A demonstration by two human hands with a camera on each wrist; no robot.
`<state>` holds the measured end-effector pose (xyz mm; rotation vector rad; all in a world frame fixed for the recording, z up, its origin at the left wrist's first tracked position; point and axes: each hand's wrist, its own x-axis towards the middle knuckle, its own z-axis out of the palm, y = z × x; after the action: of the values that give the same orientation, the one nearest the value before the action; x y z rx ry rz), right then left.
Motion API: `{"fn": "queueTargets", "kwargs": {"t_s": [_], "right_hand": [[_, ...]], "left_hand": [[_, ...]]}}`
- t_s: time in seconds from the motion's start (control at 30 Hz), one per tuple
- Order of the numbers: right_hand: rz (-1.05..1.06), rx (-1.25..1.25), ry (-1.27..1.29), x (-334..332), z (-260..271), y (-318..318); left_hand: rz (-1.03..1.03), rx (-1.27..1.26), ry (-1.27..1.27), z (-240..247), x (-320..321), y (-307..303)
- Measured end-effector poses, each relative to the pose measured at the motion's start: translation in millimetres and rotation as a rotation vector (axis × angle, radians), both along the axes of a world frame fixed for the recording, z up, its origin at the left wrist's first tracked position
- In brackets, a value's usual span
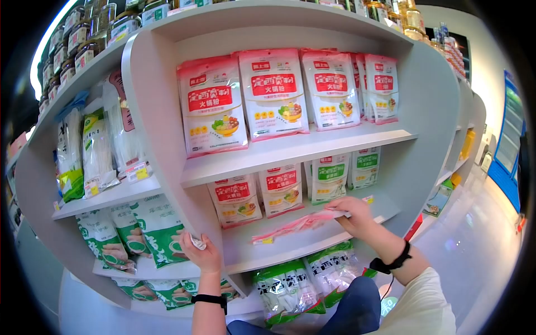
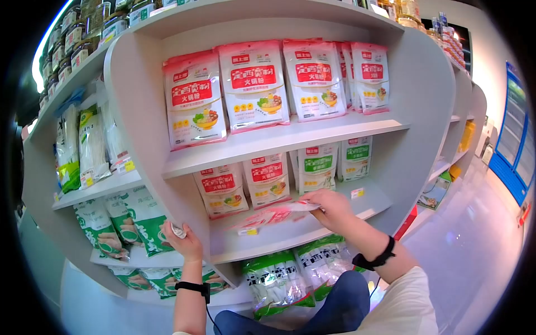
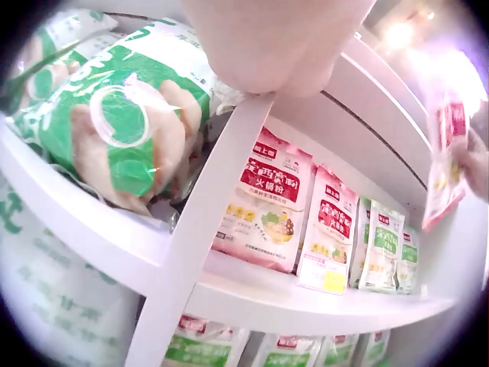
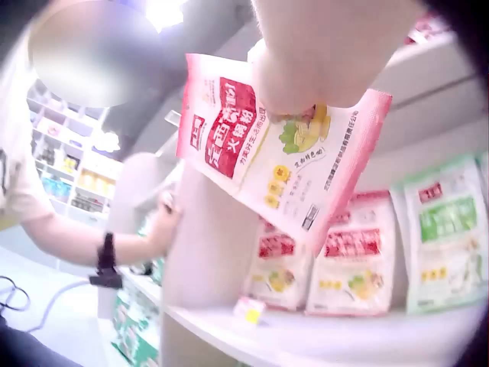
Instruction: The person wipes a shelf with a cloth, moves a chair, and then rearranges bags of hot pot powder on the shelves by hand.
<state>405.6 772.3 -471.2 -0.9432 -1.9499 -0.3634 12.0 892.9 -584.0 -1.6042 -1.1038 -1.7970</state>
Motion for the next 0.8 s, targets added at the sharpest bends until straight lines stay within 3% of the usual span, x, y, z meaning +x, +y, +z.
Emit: {"fn": "queueTargets", "kwargs": {"t_s": [0.07,0.13,0.2,0.27,0.33,0.53,0.67,0.77,0.8], "right_hand": [[-0.117,-0.069,0.072,-2.5,45.1,-23.1],[-0.082,-0.122,0.340,-11.9,99.4,-23.4],[0.080,-0.161,0.573,-14.7,144.1,1.6],[0.096,-0.142,0.508,2.3,177.1,51.9],[0.212,-0.226,0.608,1.6,197.6,96.1],[0.247,-0.319,0.798,-20.4,202.6,184.9],[-0.317,-0.219,0.454,-21.9,188.4,199.5],[-0.754,0.123,0.450,-37.5,169.3,206.2],[-0.814,0.252,0.312,-50.7,169.5,181.1]], "left_hand": [[0.001,-0.010,-0.012,-1.9,2.7,1.3],[0.009,-0.028,-0.022,-2.9,2.6,-0.4],[0.030,-0.021,-0.021,-11.1,0.2,5.1],[0.038,-0.023,-0.019,-12.0,-2.8,9.0],[0.026,-0.049,-0.016,-13.4,-2.9,5.9],[0.042,-0.047,-0.010,-16.3,-3.7,8.9],[0.112,0.001,0.010,-2.3,0.3,1.0],[0.108,-0.008,0.008,-2.6,0.8,1.5],[0.104,-0.010,0.006,-3.1,0.6,1.6]]}}
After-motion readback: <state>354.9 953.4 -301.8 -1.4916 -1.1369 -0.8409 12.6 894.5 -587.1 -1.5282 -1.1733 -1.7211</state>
